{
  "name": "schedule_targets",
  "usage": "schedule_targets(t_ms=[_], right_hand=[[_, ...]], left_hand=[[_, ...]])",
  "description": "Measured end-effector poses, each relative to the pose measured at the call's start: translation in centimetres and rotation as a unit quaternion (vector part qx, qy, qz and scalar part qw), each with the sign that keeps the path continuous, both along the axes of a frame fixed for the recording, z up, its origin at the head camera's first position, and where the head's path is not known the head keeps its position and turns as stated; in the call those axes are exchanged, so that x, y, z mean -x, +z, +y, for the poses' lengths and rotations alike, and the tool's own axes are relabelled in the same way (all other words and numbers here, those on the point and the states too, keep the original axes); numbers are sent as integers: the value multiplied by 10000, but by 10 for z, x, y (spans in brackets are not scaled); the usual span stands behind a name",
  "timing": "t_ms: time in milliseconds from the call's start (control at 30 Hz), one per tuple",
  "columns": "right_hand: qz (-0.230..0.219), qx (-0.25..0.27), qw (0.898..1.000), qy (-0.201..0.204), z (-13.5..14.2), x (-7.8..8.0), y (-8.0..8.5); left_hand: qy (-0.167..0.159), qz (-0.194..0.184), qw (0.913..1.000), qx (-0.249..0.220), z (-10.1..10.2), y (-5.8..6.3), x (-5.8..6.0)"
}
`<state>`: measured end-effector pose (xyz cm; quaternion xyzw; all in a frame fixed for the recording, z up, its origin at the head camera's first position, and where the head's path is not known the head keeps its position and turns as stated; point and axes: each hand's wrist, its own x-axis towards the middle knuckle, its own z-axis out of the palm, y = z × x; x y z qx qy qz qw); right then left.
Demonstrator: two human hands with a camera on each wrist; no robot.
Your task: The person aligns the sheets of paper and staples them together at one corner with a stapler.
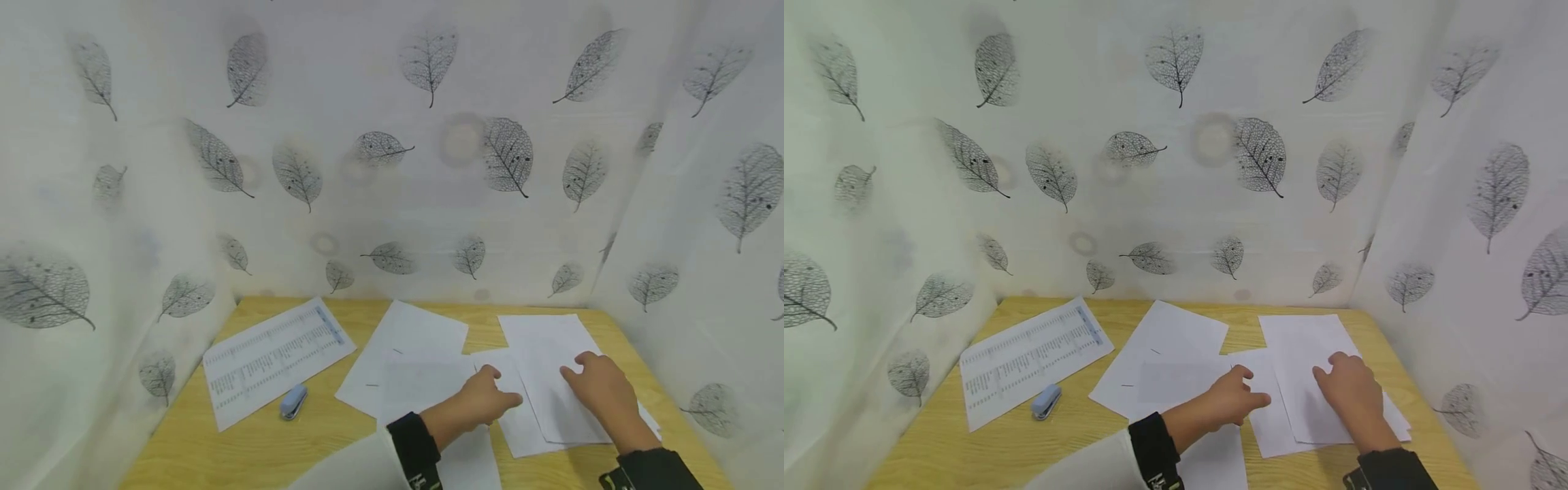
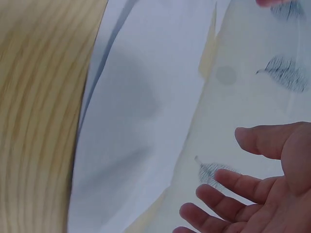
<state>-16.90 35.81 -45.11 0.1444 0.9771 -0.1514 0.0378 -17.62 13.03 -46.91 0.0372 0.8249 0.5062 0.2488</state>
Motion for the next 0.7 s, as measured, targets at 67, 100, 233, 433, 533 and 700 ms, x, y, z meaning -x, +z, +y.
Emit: schedule_targets(t_ms=[67, 100, 233, 433, 533, 700], right_hand=[[-192, 19, 9997, -139, 13, 1, -2], [-298, 28, 9993, -203, 18, 2, -4], [-642, -18, 9971, -407, 37, 4, -16], [-974, -131, 9907, -937, 50, 2, -40], [-993, -173, 9868, -1264, 52, 3, -48], [-1018, -250, 9819, -1579, 54, 6, -52]], left_hand=[[188, -188, 9995, -198, 12, -2, 0], [280, -284, 9987, -301, 17, -2, 0], [563, -507, 9941, -777, 34, -1, 2], [663, -780, 9892, -1048, 50, 2, 3], [708, -936, 9872, -1076, 55, 2, 3], [939, -1167, 9801, -1300, 57, 3, 4]])
